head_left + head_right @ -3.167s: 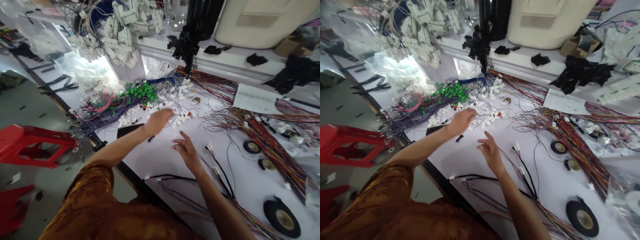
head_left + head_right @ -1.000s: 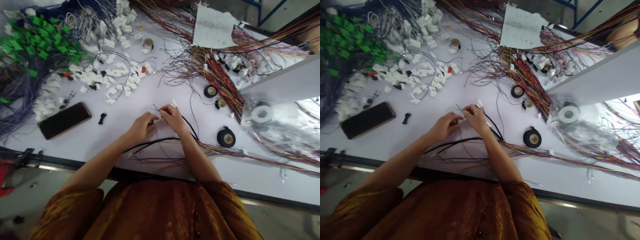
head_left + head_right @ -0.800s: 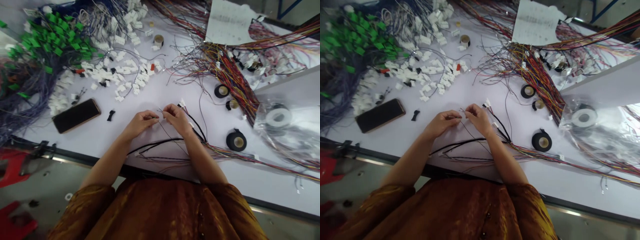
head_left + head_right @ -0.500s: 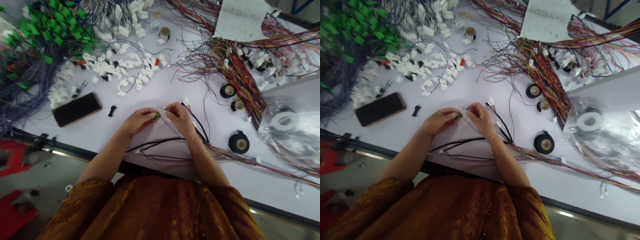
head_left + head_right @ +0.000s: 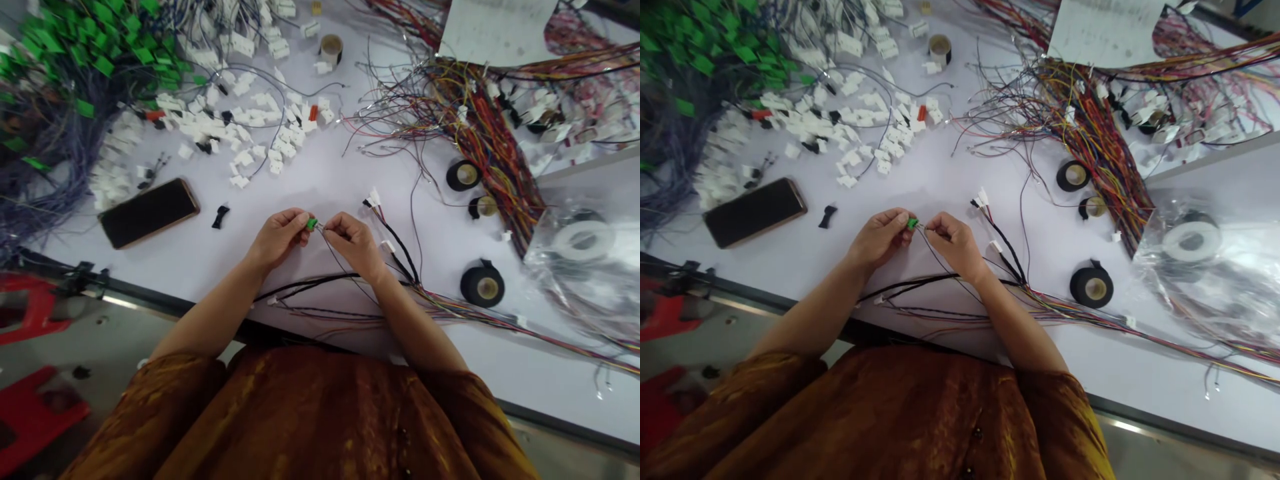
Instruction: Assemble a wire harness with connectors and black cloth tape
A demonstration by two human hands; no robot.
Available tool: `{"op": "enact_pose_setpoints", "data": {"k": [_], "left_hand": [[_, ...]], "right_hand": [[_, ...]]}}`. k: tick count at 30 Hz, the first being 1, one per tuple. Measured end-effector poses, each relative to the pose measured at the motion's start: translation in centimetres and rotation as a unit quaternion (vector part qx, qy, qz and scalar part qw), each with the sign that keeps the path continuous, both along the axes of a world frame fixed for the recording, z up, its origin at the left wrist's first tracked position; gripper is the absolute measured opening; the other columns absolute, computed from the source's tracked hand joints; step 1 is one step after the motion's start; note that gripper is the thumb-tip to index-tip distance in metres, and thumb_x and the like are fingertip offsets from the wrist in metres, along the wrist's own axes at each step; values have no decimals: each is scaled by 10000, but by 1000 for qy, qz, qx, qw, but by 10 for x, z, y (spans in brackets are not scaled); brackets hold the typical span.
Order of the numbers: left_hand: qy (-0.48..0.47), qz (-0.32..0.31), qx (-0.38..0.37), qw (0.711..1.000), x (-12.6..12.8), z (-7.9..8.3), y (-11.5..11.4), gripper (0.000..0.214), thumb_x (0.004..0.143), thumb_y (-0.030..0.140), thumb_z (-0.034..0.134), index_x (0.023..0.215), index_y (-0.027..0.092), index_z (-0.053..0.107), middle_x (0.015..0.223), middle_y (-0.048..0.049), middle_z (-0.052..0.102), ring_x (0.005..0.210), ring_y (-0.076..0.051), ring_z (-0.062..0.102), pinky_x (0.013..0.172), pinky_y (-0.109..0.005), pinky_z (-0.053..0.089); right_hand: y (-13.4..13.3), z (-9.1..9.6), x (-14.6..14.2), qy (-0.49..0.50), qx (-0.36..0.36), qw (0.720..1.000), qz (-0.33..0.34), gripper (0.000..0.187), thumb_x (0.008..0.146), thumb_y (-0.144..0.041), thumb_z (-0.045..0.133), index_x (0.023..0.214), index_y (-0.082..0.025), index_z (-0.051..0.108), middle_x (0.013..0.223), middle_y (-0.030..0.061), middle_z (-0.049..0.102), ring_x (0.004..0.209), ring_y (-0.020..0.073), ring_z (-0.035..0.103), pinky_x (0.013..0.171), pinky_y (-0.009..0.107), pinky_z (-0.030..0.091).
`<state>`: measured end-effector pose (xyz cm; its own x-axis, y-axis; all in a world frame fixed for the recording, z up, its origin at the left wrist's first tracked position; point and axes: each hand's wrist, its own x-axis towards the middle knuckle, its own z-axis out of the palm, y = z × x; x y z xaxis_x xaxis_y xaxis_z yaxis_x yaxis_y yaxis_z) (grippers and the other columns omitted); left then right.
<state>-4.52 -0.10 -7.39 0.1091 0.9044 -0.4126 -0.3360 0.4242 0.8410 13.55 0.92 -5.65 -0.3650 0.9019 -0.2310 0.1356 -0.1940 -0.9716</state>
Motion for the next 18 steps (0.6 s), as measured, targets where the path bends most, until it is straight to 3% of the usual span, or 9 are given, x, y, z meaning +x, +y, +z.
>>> {"op": "enact_pose_setpoints", "data": {"k": [7, 18], "left_hand": [[25, -18, 22, 999, -2, -1, -1, 283, 798, 413, 756, 822, 145, 667, 671, -4, 633, 524, -71, 552, 514, -204, 471], [33, -24, 46, 998, -1, -6, -2, 218, 835, 369, 730, 851, 158, 678, 691, -6, 653, 565, -83, 582, 563, -218, 503]], "right_hand": [[3, -4, 0, 50, -52, 997, 6, 190, 817, -361, 648, 786, -204, 545, 626, -66, 429, 551, 70, 316, 496, 237, 238], [3, -6, 2, 56, -62, 996, -3, 200, 819, -334, 649, 720, -189, 552, 597, -69, 415, 531, 60, 291, 488, 242, 222]]}}
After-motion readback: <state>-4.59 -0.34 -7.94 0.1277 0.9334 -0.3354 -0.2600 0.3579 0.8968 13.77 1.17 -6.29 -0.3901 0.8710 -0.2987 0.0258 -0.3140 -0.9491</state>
